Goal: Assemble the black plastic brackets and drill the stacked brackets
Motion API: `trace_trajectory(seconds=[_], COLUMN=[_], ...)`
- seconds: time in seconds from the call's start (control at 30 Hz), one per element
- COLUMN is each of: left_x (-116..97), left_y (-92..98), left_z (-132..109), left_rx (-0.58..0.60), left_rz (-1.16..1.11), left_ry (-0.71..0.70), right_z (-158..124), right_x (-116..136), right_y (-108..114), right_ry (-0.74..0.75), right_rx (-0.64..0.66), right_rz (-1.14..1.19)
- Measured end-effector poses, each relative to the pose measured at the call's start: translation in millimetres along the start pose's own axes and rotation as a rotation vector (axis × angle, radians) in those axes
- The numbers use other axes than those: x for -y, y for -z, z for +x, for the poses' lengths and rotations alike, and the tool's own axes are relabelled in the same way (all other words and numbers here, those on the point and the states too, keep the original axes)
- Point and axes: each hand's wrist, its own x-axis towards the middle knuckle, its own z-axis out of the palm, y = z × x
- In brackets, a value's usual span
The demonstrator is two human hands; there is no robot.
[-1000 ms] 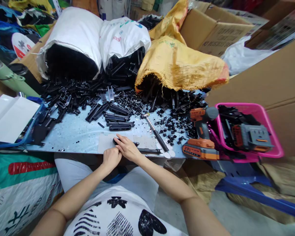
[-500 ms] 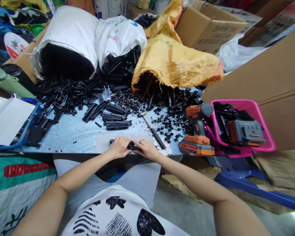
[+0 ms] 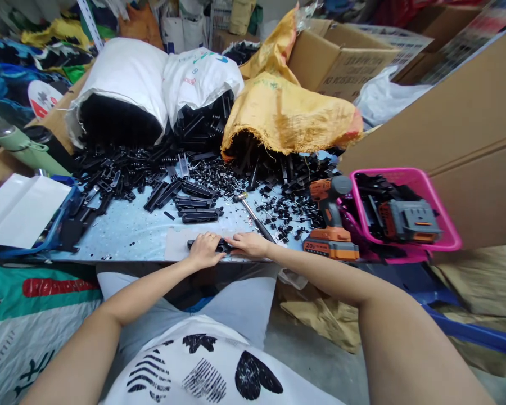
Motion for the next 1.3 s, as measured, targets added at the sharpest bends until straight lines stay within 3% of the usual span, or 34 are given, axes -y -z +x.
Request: trace_trajectory(seconds=[0.1, 0.17, 0.3, 0.4, 0.53, 0.67, 0.73, 0.83, 0.93, 1.07, 1.2, 1.23, 1.3], left_x=[0, 0, 7, 17, 29, 26, 15, -13, -42, -58, -63, -65, -70], left_y=[0.8, 5.8, 30.4, 52.4, 64.1, 65.3, 73.2, 92.8, 106.0, 104.3, 103.6, 104.0, 101.8], left_z=[-1, -1, -5, -8, -12, -26, -40, -65, -88, -103, -102, -101, -100], left_rx=[-0.019, -0.002, 0.076, 0.12, 0.148, -0.029, -0.153, -0.272, -0.359, -0.421, -0.385, -0.407, -0.492], left_rz=[0.015, 0.041, 0.074, 0.02, -0.049, -0.062, -0.149, -0.481, -0.793, -0.965, -1.019, -1.032, -1.025], left_ry=[0.006, -0.021, -0.091, -0.118, -0.186, -0.121, -0.171, -0.332, -0.312, -0.143, -0.16, -0.179, -0.184], right_z=[1, 0, 0, 0, -2, -2, -2, -2, 2, 15, 20, 21, 23], right_x=[-2, 1, 18, 31, 45, 60, 70, 89, 103, 114, 137, 145, 163], right_y=[4, 12, 43, 66, 77, 89, 106, 138, 157, 153, 129, 121, 101], right_ry=[0.021, -0.056, -0.296, -0.327, -0.278, -0.155, -0.026, 0.21, 0.33, 0.351, 0.301, 0.289, 0.26], right_rx=[0.029, 0.013, -0.013, -0.035, -0.118, -0.257, -0.36, -0.491, -0.557, -0.584, -0.708, -0.744, -0.695], right_rz=[0.028, 0.058, 0.12, 0.202, 0.383, 0.422, 0.448, 0.606, 0.798, 1.025, 1.213, 1.232, 1.123])
